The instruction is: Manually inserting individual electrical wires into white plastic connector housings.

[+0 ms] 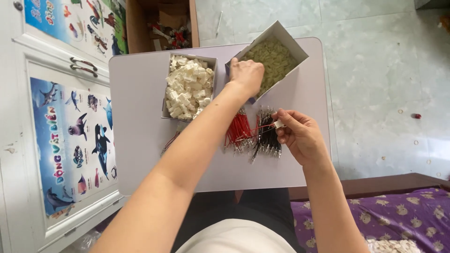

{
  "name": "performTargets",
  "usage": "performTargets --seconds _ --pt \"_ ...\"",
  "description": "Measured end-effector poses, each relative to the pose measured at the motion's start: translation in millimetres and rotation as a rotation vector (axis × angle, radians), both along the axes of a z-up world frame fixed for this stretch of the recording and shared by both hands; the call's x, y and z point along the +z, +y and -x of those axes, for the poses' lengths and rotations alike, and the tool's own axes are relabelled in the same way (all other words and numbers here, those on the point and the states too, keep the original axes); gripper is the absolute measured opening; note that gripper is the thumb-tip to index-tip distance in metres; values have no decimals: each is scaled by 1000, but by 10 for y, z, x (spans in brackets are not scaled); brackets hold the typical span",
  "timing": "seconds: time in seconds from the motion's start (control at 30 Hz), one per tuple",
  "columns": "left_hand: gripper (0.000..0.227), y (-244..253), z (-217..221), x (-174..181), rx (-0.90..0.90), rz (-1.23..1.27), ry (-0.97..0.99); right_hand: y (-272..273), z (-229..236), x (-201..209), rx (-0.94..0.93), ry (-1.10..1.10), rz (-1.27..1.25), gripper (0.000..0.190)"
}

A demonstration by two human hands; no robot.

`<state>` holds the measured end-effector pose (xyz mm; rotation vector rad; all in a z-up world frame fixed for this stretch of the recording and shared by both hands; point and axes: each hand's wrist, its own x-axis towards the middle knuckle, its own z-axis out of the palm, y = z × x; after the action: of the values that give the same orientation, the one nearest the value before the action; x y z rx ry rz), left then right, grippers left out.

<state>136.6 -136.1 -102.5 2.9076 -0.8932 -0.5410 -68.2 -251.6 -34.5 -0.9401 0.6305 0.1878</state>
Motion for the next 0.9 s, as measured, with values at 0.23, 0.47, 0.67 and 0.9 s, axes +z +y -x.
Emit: performTargets --seconds 0.23,0.47,0.67,0.9 --pt "19 279 4 503 144 334 80 11 -180 34 1 -23 47 24" --pt "21 397 91 673 161 656 196 45 -603 -12 -7 -47 150 25" --pt "19 185 28 298 98 425 30 28 -559 -197 72 -53 205 25" --pt "13 -75 6 -49 35 245 -20 -33 -303 -233 35 0 152 31"
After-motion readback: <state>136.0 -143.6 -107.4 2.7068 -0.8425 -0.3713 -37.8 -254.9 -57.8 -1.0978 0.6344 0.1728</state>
